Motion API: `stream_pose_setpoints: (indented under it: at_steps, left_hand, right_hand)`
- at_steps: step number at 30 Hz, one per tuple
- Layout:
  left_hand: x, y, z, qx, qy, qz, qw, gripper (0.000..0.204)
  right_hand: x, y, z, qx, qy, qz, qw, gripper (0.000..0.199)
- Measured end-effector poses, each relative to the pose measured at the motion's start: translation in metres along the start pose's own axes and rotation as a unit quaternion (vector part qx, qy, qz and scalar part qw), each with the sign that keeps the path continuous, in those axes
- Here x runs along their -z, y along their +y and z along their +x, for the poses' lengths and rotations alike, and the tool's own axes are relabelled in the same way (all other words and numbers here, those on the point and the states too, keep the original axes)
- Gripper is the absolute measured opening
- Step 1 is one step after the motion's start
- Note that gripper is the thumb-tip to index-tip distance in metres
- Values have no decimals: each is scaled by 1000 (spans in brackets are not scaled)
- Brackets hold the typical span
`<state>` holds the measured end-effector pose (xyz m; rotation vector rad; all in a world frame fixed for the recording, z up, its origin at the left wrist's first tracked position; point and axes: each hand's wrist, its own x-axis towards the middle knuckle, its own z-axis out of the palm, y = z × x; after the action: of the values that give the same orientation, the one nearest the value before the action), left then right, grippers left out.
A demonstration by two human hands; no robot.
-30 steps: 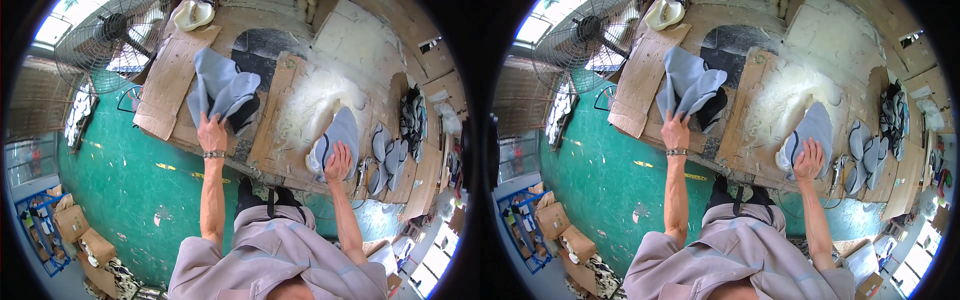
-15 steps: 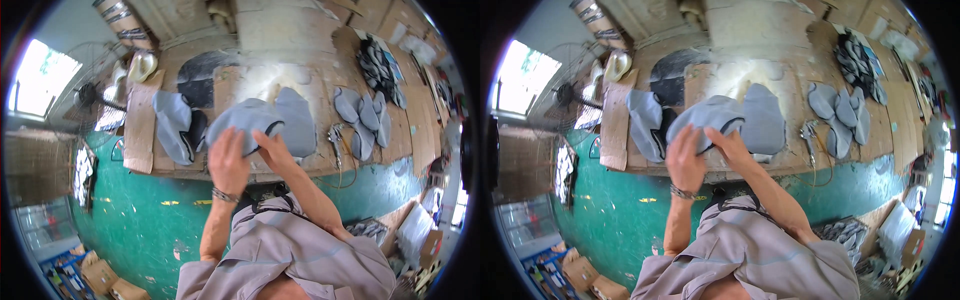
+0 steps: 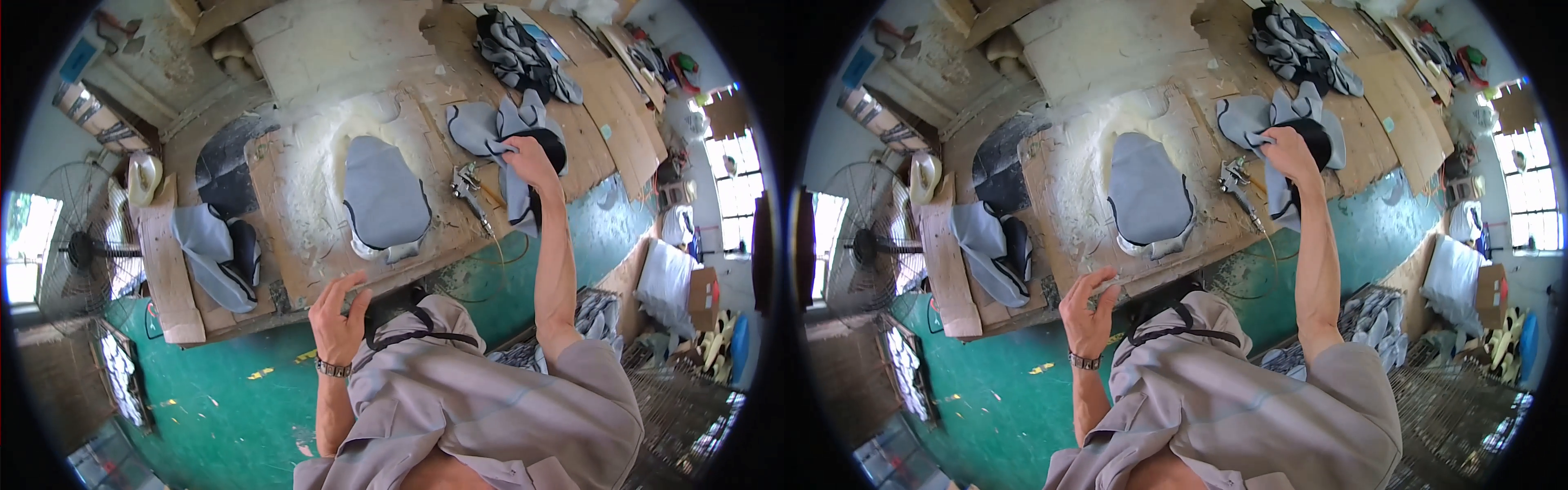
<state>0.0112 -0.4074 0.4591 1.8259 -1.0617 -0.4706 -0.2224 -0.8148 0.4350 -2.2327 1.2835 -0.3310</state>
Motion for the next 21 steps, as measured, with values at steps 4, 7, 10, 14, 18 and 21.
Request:
stream_pose_setpoints:
  at_steps: [4, 7, 10, 14, 18, 21]
  left_hand:
    - [-24, -15, 21, 67, -198, -155, 966, 27]
    - [-76, -47, 34, 103, -396, -359, 839, 61]
    - [-134, -65, 68, 83, -250, -626, 734, 99]
    - [-132, -82, 102, 120, -86, -752, 643, 106]
    - [-119, -118, 75, 296, 37, -781, 549, 100]
    - [-117, -116, 48, 303, 35, -772, 557, 92]
  right_hand:
    - [-1, -64, -22, -101, -29, 209, 972, 24]
    - [-4, -127, -43, -99, -53, 430, 896, 32]
    - [-30, -158, -62, -106, -39, 598, 794, 37]
    - [-103, -137, -70, -157, -68, 644, 745, 44]
    - [-164, -96, -82, -245, -111, 706, 655, 50]
    - [-180, -87, -99, -292, -126, 707, 631, 53]
